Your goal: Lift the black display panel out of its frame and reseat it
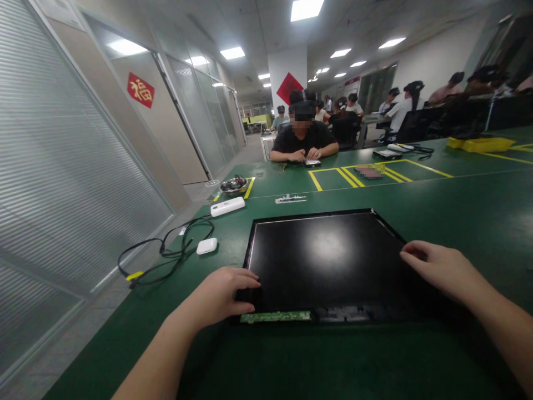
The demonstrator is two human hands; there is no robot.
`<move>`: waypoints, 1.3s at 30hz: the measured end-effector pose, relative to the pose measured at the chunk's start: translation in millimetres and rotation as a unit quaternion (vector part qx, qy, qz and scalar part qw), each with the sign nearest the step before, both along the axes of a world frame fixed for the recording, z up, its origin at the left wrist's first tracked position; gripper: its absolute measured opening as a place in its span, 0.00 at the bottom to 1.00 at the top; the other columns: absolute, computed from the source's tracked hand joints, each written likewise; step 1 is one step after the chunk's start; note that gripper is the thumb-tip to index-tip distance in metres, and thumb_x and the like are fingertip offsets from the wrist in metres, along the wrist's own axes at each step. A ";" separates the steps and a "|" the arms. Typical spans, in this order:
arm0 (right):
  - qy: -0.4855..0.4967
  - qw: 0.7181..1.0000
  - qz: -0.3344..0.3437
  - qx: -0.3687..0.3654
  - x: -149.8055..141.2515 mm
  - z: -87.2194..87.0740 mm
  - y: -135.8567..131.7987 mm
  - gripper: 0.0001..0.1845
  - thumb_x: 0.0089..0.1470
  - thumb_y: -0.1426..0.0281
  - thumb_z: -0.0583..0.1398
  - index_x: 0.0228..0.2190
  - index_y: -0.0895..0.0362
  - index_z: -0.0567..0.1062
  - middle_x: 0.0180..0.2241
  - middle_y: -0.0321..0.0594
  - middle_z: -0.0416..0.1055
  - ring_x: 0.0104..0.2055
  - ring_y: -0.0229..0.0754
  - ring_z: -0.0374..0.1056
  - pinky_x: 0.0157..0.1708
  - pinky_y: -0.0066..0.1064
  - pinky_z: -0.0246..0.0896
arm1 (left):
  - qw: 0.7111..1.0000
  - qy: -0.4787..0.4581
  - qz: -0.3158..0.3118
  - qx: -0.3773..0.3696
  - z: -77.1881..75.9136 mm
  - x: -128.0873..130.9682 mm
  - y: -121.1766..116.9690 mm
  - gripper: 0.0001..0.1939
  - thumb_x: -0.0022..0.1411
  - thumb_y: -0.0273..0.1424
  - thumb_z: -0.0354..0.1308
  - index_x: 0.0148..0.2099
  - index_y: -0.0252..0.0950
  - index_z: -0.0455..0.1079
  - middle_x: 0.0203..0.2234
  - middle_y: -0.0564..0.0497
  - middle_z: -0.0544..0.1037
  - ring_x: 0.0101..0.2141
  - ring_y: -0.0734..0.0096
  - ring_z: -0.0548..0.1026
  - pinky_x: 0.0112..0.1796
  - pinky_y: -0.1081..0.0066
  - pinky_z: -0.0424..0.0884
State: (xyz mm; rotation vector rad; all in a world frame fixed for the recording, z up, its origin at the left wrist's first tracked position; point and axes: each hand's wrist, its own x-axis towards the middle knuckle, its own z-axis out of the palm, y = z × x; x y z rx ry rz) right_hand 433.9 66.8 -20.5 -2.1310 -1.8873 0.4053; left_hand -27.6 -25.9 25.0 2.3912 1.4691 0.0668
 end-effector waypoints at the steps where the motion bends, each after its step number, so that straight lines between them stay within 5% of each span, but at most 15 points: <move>1: -0.002 1.000 0.000 0.000 -0.1 0.0 0.0 0.18 0.54 0.56 0.54 0.35 0.53 0.79 0.35 0.45 0.79 0.37 0.52 0.74 0.36 0.38 0.63 | 1.000 0.009 0.000 -0.004 1.6 -0.7 -0.9 0.19 0.56 0.33 0.67 0.51 0.43 0.79 0.53 0.47 0.81 0.50 0.56 0.78 0.51 0.61 0.70; 6: -0.005 1.000 0.005 0.011 -0.5 0.4 -0.5 0.17 0.53 0.57 0.55 0.34 0.52 0.80 0.35 0.43 0.80 0.37 0.52 0.74 0.36 0.38 0.64 | 0.999 0.040 -0.016 -0.010 5.2 -2.6 -5.3 0.18 0.58 0.27 0.63 0.50 0.45 0.79 0.50 0.49 0.82 0.48 0.57 0.80 0.60 0.52 0.61; 12: -0.023 1.000 0.006 0.021 -1.2 0.3 -1.1 0.17 0.54 0.58 0.55 0.35 0.52 0.80 0.34 0.44 0.80 0.37 0.51 0.75 0.36 0.37 0.64 | 0.999 0.031 -0.039 -0.007 7.3 4.3 -10.1 0.21 0.58 0.23 0.57 0.51 0.45 0.79 0.49 0.49 0.83 0.46 0.58 0.80 0.50 0.62 0.71; 22: -0.025 1.000 0.007 0.017 -1.1 -0.9 -0.3 0.18 0.55 0.58 0.54 0.36 0.53 0.80 0.37 0.45 0.80 0.39 0.51 0.74 0.38 0.37 0.63 | 0.999 0.027 -0.036 -0.019 7.2 2.4 -13.2 0.26 0.60 0.23 0.56 0.59 0.48 0.73 0.50 0.50 0.81 0.45 0.61 0.80 0.46 0.66 0.72; 39: -0.014 0.999 0.012 0.028 -0.7 -5.4 1.2 0.17 0.53 0.58 0.56 0.35 0.52 0.80 0.35 0.41 0.79 0.38 0.51 0.74 0.37 0.38 0.64 | 1.000 0.013 -0.019 -0.009 8.0 2.9 -8.8 0.24 0.57 0.24 0.57 0.54 0.48 0.77 0.43 0.52 0.84 0.41 0.63 0.81 0.43 0.68 0.73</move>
